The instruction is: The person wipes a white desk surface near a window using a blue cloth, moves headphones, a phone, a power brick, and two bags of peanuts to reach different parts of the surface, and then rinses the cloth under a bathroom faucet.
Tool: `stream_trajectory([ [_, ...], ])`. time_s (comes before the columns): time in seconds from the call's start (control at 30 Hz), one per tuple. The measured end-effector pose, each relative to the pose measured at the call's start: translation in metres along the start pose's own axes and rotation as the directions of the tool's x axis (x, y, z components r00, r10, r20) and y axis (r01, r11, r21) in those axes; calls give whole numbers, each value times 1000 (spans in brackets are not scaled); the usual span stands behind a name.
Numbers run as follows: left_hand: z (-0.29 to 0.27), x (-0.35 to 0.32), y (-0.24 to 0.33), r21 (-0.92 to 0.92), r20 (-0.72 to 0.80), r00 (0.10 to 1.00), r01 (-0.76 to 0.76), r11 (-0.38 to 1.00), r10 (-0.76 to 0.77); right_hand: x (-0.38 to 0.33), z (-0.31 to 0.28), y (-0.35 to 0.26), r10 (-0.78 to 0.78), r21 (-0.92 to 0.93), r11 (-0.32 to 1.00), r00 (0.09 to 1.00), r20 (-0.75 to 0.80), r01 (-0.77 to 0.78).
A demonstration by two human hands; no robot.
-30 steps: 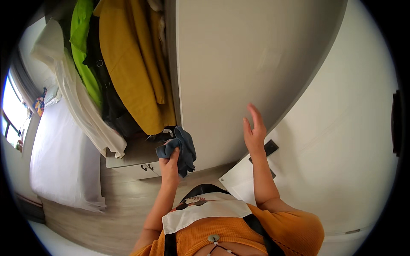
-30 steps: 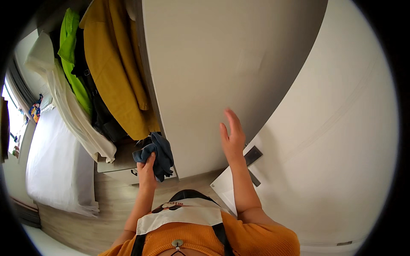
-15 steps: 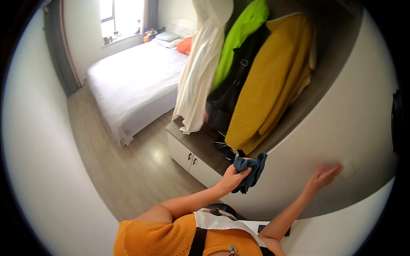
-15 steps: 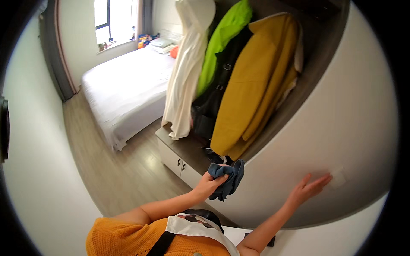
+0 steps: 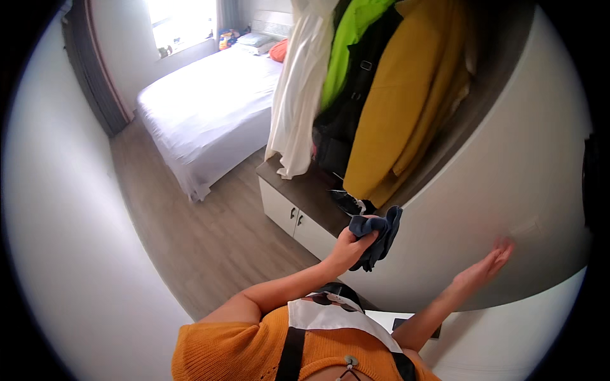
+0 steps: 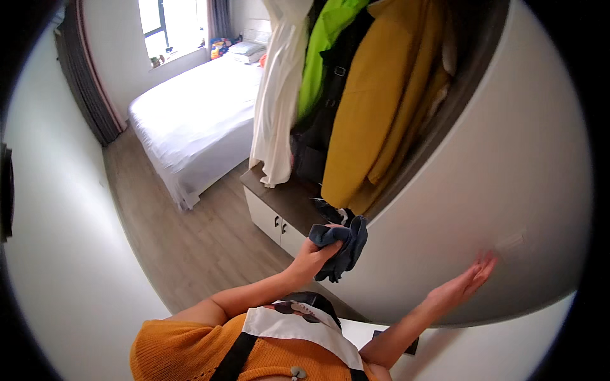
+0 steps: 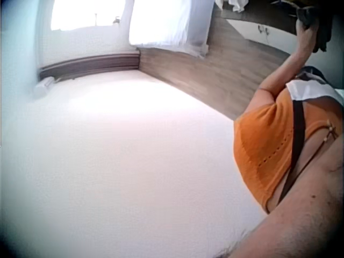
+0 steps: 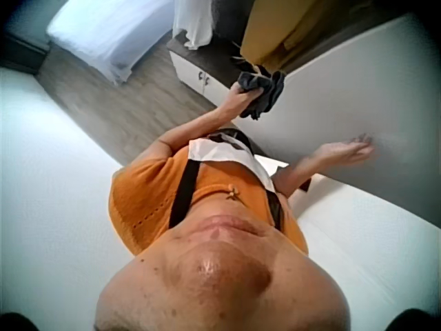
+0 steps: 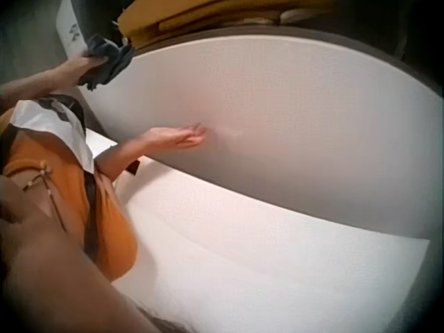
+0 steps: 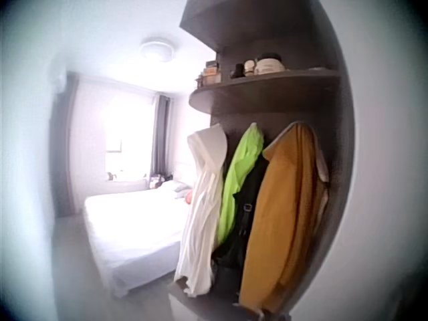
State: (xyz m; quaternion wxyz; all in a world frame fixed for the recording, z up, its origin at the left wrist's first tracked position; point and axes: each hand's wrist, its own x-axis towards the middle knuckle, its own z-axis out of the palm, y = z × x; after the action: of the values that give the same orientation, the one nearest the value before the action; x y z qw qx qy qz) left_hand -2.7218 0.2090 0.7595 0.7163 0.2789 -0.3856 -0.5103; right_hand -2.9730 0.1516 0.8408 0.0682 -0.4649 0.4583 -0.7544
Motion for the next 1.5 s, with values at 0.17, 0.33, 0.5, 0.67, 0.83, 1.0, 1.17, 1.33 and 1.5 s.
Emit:
stream_trajectory([
  [0.17, -3, 0, -6, -16, 52, 993, 110, 994, -109, -18, -26, 25, 178, 226, 969, 909, -376, -97],
  [0.33, -9, 3, -14, 19, 87, 984, 152, 988, -153, -14, -29, 15, -46, -208, 975, 834, -549, -83],
  [0.5, -12, 6, -10, 36, 152, 978, 139, 990, -143, -5, -62, 45, -344, -537, 843, 787, -512, 19],
  [0.67, -25, 18, -10, 100, 240, 959, 132, 986, -152, -16, -84, 64, -352, -622, 778, 756, -552, -92],
  [0.83, -38, 26, -14, 213, 278, 938, 149, 966, -206, -68, -88, 76, -276, -511, 849, 709, -649, -137],
  [1.0, -59, 35, -27, 284, 345, 910, 132, 950, -230, -118, -86, 89, -537, -674, 733, 531, -655, -91],
  [1.17, -79, 48, -28, 254, 358, 885, 213, 943, -296, -135, -34, 80, -322, -233, 943, 828, -460, 238],
  [1.33, -89, 48, -18, 141, 223, 956, 164, 976, -193, -125, 9, 51, 160, -22, 980, 722, 673, -197],
  [1.5, -92, 47, -9, 6, 201, 945, 261, 965, -257, -148, 58, 46, 209, -255, 966, 474, 855, 33],
])
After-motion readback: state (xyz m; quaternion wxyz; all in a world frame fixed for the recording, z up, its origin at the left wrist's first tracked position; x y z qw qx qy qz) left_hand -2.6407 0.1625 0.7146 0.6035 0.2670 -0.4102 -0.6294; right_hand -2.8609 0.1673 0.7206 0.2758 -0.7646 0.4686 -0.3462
